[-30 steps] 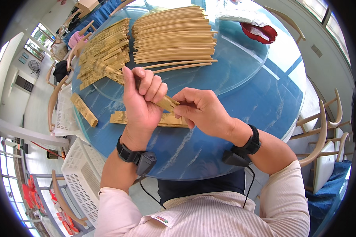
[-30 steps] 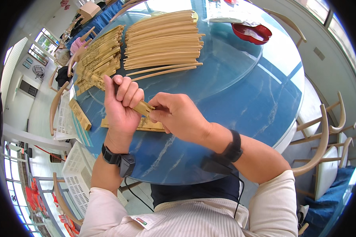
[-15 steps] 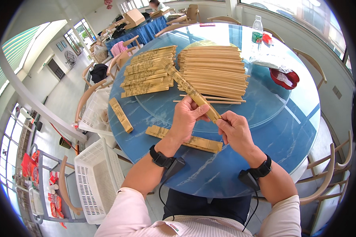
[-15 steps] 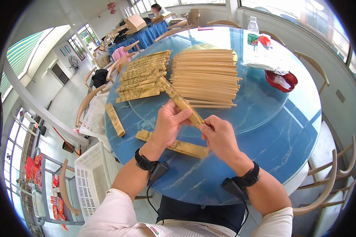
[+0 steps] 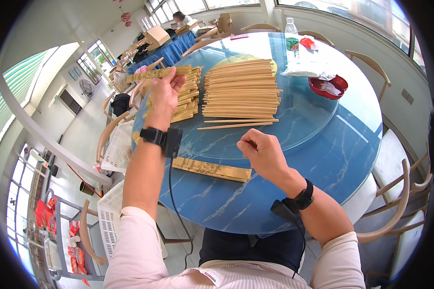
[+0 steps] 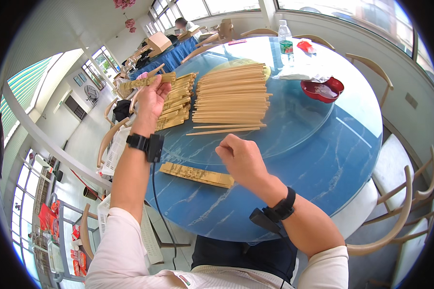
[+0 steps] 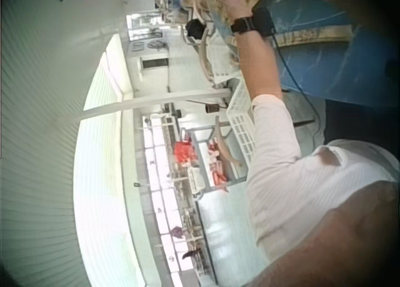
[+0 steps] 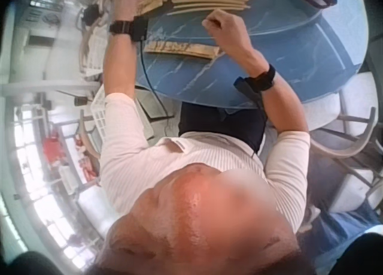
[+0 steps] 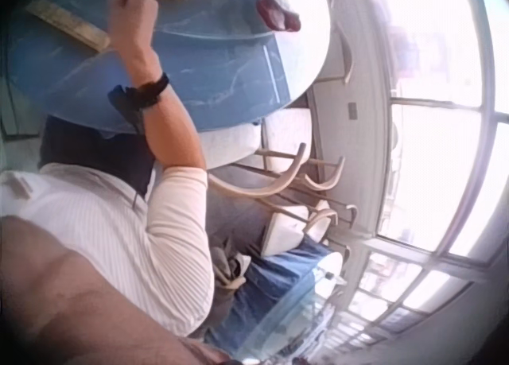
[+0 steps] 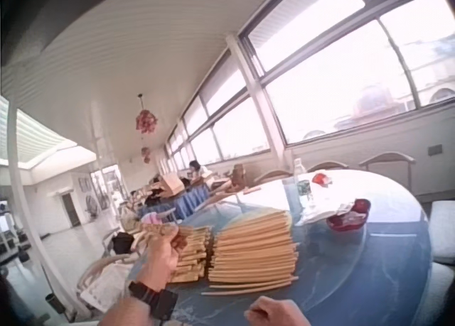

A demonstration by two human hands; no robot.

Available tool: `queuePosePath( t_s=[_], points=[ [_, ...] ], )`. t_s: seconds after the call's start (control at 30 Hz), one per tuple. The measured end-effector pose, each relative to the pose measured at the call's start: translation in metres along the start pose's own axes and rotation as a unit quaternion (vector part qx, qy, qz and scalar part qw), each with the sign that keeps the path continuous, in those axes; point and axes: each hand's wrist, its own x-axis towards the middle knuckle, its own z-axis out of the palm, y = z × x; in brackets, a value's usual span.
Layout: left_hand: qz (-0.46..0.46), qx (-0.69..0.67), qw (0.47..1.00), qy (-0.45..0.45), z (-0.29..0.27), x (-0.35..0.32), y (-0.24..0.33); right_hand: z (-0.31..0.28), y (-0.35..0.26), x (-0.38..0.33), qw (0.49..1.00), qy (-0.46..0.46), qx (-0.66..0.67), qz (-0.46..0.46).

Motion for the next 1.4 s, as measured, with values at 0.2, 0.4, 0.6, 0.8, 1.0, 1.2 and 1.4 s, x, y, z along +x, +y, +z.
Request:
queuePosePath(
  t_s=[0.2, 0.4, 0.6, 0.8, 1.0, 1.2, 1.4],
  points=[
    [-0.257, 0.123, 0.958, 0.021, -0.044, -0.031, -0.054, -0.003, 0.011, 0.006, 0.999, 0.003, -0.034, -0.013],
    [-0.018, 0.534, 0.825, -0.182, -0.019, -0.113, -0.066, -0.001, 0.008, 0.001, 0.999, -0.017, -0.041, 0.012],
    [0.156, 0.611, 0.722, -0.285, -0.025, -0.115, -0.073, -0.009, 0.012, 0.01, 0.997, 0.014, -0.052, 0.052],
    [0.086, 0.651, 0.705, -0.269, -0.02, -0.116, -0.071, -0.032, 0.022, 0.023, 0.993, 0.078, -0.047, 0.072],
    [0.212, 0.663, 0.667, -0.266, -0.028, -0.115, -0.072, -0.04, 0.022, 0.029, 0.991, 0.105, -0.037, 0.069],
    [0.173, 0.639, 0.667, -0.341, -0.023, -0.124, -0.064, -0.048, 0.032, 0.035, 0.985, 0.163, -0.045, 0.047],
    [0.174, 0.606, 0.68, -0.374, -0.022, -0.144, -0.066, -0.023, 0.055, 0.028, 0.956, 0.153, -0.232, -0.094]
  ],
)
